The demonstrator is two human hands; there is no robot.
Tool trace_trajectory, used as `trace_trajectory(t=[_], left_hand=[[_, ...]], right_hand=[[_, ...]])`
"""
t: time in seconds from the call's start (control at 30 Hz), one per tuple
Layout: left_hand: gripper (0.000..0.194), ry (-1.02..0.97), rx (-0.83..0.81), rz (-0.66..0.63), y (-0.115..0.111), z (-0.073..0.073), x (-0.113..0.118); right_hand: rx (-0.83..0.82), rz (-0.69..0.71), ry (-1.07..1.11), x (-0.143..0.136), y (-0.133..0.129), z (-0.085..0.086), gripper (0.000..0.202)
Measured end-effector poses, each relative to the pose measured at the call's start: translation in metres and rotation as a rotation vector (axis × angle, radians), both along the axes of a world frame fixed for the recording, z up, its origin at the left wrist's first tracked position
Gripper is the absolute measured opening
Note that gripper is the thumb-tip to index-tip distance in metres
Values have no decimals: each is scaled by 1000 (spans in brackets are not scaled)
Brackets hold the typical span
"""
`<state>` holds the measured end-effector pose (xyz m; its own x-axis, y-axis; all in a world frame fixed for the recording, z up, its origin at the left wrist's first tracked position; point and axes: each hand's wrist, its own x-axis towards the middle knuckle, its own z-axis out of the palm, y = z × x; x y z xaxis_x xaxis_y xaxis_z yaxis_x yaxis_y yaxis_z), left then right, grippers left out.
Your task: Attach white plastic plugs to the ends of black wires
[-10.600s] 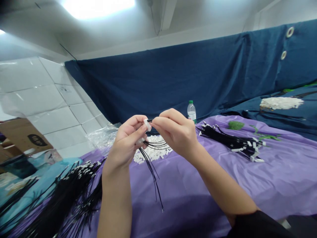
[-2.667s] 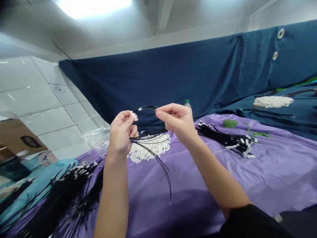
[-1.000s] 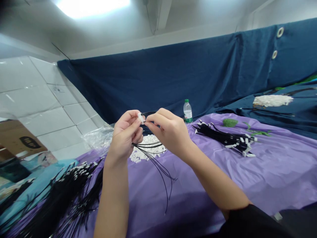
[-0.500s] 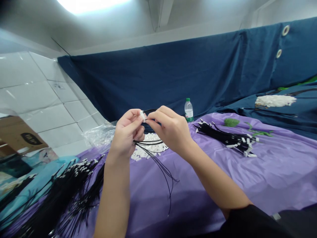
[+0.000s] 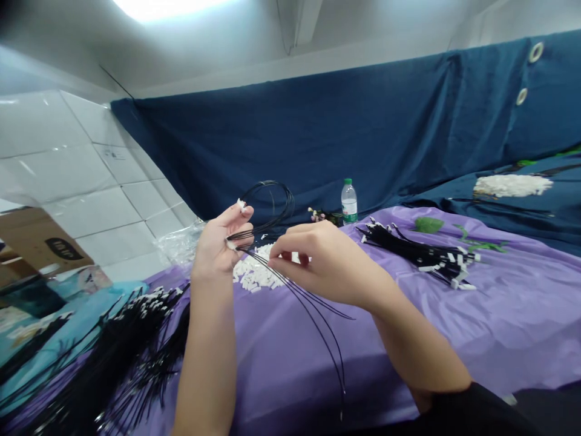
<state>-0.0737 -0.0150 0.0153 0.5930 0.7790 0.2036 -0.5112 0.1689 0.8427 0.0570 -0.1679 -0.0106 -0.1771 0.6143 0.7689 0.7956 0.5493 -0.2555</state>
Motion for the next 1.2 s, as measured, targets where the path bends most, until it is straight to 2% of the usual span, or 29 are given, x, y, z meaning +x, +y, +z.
trace_trajectory(t=[0.2, 0.47, 0.8, 1.2], left_hand=[[11, 5, -104, -156, 0, 0, 2], [12, 54, -129, -252, -7, 1, 4], [12, 18, -138, -294, -3, -2, 6], [8, 69, -103, -277, -8, 0, 4]], right_hand=[[-3, 38, -1, -1, 17, -5, 10], [43, 256, -61, -7, 15, -9, 21], [31, 220, -146, -5, 19, -13, 22], [115, 297, -124, -5, 22, -10, 12]])
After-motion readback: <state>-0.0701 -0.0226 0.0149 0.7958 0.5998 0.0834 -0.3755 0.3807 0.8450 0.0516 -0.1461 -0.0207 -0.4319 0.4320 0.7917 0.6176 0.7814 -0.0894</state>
